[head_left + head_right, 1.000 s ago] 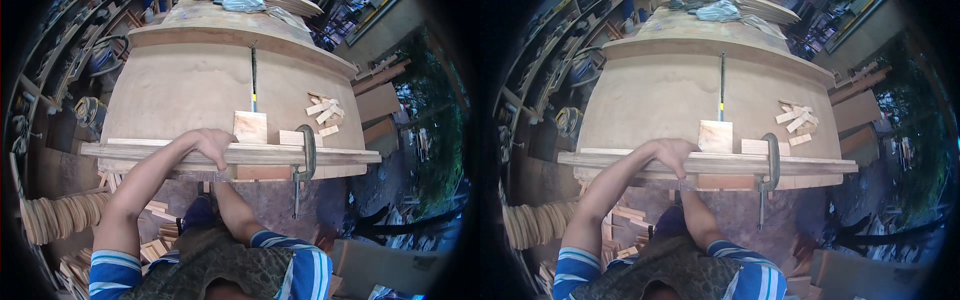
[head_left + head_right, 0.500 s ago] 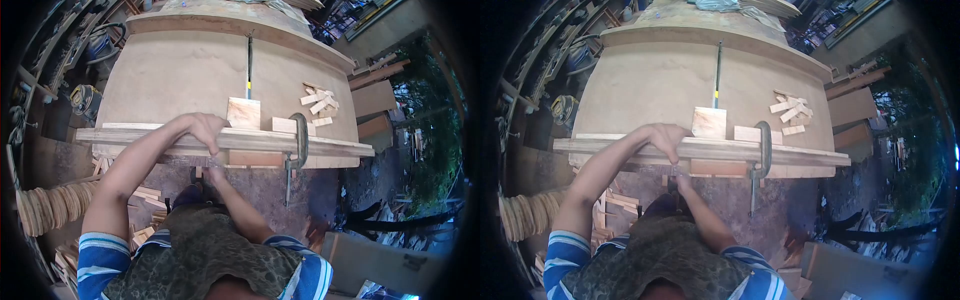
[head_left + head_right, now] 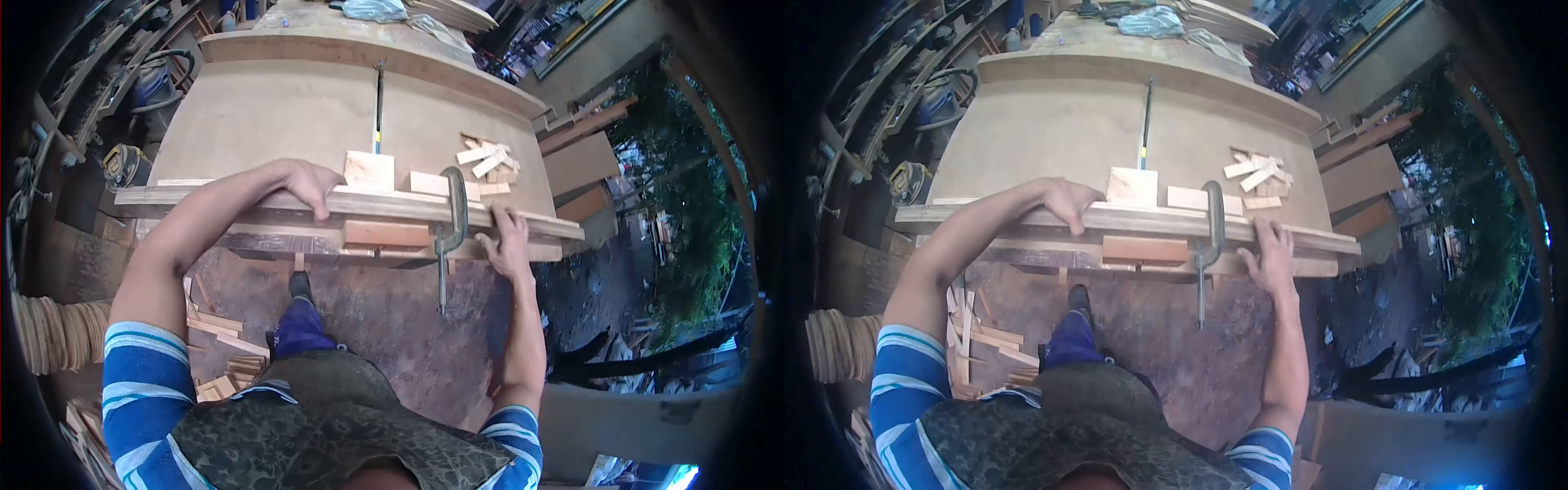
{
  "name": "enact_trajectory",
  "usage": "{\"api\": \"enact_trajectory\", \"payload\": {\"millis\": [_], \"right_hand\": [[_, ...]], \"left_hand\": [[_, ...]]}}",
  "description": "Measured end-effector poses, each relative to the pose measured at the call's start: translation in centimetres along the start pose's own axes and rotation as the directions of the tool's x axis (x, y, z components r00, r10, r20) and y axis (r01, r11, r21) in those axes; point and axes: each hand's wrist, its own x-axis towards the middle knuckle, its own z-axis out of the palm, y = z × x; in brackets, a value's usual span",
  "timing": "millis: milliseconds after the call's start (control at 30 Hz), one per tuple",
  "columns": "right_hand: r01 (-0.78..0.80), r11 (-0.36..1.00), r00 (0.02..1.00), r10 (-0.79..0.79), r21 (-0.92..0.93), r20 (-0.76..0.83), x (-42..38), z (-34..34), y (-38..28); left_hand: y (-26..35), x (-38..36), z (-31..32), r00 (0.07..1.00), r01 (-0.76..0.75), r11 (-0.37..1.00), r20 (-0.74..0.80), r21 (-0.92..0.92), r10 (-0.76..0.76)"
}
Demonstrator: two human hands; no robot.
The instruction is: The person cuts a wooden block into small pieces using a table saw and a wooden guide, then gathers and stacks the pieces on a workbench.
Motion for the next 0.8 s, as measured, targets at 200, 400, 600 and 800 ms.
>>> {"api": "enact_trajectory", "payload": {"millis": [200,400,600,800], "right_hand": [[0.154,0.988,0.974,-0.155,0.021,0.167,1.5,2.1,3.4],[0.224,0.973,0.971,-0.218,-0.060,0.103,1.5,2.5,3.8],[0.203,0.978,0.977,-0.199,-0.047,0.079,1.2,3.0,3.7],[0.194,0.981,0.978,-0.192,-0.024,0.085,1.2,2.8,4.1]], "left_hand": [[-0.9,0.5,0.0,1.000,-0.012,1.000,0.000,0.013,0.012],[0.7,-0.4,-0.4,0.997,0.081,0.994,0.006,0.068,-0.082],[-0.1,0.1,-0.1,0.999,0.042,0.997,-0.037,0.072,-0.040],[-0.8,0.7,0.4,1.000,-0.022,0.998,-0.021,0.052,0.023]]}}
